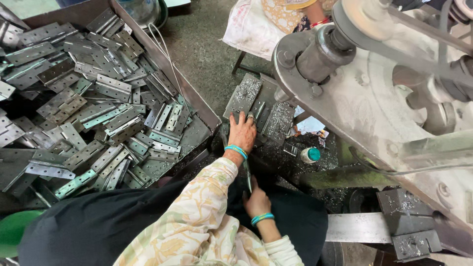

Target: The person places small metal L-brackets onto a drill press, lowers the lever to drill a hole, and then tosses the finished brackets into a bin.

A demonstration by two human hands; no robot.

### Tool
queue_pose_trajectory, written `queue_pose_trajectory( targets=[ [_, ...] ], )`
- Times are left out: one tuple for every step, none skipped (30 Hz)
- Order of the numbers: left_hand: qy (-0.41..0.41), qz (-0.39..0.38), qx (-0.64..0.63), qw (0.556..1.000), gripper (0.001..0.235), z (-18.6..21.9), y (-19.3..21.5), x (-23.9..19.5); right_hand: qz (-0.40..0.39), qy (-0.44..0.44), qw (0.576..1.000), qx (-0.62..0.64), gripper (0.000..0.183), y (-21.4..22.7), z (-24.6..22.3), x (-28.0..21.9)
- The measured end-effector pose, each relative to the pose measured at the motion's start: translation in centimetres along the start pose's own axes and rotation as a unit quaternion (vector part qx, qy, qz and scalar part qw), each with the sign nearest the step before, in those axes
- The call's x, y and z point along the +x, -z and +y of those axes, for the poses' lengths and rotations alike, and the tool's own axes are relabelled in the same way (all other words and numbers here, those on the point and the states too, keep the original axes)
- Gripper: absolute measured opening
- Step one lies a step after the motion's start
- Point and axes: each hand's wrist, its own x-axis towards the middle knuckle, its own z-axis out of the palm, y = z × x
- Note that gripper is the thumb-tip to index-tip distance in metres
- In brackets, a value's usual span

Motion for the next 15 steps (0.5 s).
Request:
queue_pose_trajectory(
  targets=[
    [-0.001,0.014,0.0,1.0,0.033,-0.1,-0.1,-0.1,0.043,0.03,0.998,0.023,0.072,-1.9,0.6,-0.3],
    [-0.004,0.015,-0.008,1.0,0.033,-0.2,-0.1,-0.4,0.087,0.059,0.993,0.046,0.069,-3.6,0.9,-0.4],
    [-0.004,0.018,-0.015,1.0,0.032,-0.3,-0.1,-0.4,0.13,0.091,0.985,0.068,0.066,-4.5,1.3,0.0],
    [-0.004,0.02,-0.023,1.0,0.032,-0.5,0.0,-0.5,0.113,0.082,0.987,0.073,0.067,-4.7,1.9,0.4],
    [-0.007,0.022,-0.017,1.0,0.032,-0.9,0.1,-0.8,0.097,0.07,0.989,0.082,0.067,-4.8,2.0,0.3],
    [-0.01,0.024,-0.012,1.0,0.031,-1.2,0.3,-1.1,0.08,0.058,0.991,0.091,0.068,-4.6,1.9,0.1],
    [-0.014,0.029,-0.011,0.999,0.031,-1.0,0.2,-0.9,0.065,0.056,0.993,0.077,0.071,-3.8,2.0,0.3],
    [-0.012,0.028,-0.015,0.999,0.031,-0.8,0.1,-0.7,0.05,0.054,0.995,0.063,0.073,-2.8,1.9,0.5],
    [-0.009,0.028,-0.019,0.999,0.031,-0.8,0.1,-0.5,0.035,0.054,0.997,0.048,0.076,-1.7,1.6,0.5],
    [-0.006,0.027,-0.023,0.999,0.03,-0.7,0.0,-0.4,0.029,0.054,0.998,0.031,0.072,-0.4,1.4,0.6],
    [-0.002,0.011,-0.024,1.0,0.029,-0.8,-0.1,0.1,0.022,0.055,0.998,0.014,0.068,1.0,1.3,0.9],
    [0.001,-0.006,-0.024,1.0,0.028,-0.9,-0.2,0.9,0.014,0.055,0.998,-0.004,0.064,1.9,1.2,1.0],
    [0.002,-0.024,-0.027,0.999,0.027,-0.6,-0.4,1.4,0.013,0.049,0.999,-0.009,0.061,2.0,1.3,0.9],
    [0.001,-0.018,-0.029,0.999,0.027,-0.3,-0.6,1.5,0.012,0.042,0.999,-0.014,0.059,1.6,1.3,1.1],
    [0.0,-0.009,-0.029,1.0,0.027,-0.4,-0.6,1.9,0.014,0.038,0.999,-0.018,0.056,1.0,1.2,2.0]
  ],
)
